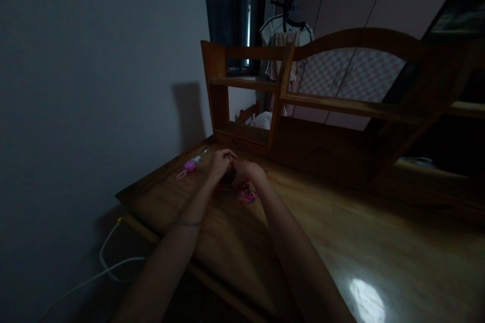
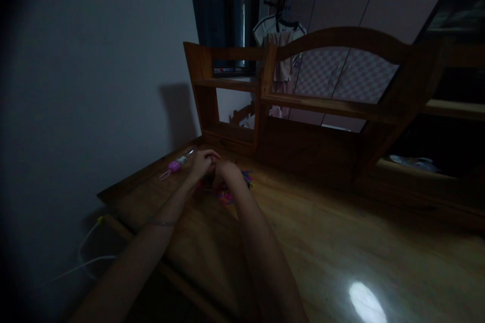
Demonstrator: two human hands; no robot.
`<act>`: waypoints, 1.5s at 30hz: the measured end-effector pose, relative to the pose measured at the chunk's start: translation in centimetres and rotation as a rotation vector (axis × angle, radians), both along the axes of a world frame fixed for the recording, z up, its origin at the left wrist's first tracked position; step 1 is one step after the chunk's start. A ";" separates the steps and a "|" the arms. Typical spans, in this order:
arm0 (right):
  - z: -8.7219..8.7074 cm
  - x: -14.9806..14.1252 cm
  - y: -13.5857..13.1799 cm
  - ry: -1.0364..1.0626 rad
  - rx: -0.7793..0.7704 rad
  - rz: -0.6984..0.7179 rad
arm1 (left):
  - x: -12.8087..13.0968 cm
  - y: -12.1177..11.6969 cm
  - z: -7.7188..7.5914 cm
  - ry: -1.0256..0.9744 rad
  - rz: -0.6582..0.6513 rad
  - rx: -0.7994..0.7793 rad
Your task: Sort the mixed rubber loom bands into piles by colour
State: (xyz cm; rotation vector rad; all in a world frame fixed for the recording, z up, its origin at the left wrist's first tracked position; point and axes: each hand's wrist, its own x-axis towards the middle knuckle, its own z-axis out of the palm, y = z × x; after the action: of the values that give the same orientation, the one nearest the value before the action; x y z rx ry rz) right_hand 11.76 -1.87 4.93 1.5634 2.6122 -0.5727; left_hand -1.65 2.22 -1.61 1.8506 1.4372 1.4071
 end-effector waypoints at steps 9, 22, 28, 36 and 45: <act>1.6 1.2 1.5 -0.012 0.000 0.011 | -0.9 0.8 -1.1 -0.063 0.067 -0.099; 3.1 4.5 1.7 0.228 -0.039 -0.019 | 1.3 -0.3 -0.7 -0.171 -0.361 -0.329; 3.4 5.0 1.7 0.315 -0.100 -0.005 | 1.2 -0.3 -0.1 -0.209 -0.353 -0.386; 3.5 5.7 1.7 0.317 -0.216 -0.021 | 0.6 -0.4 -0.1 -0.171 -0.170 -0.273; 1.9 1.6 -0.4 0.013 -0.107 -0.021 | -1.3 0.9 -0.3 -0.375 0.227 -0.110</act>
State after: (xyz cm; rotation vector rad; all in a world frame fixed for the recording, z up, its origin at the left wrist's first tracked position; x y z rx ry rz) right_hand 13.32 -2.23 6.80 1.5615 2.5305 -0.7139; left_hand -2.99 3.16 -1.87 1.3009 1.5244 1.6392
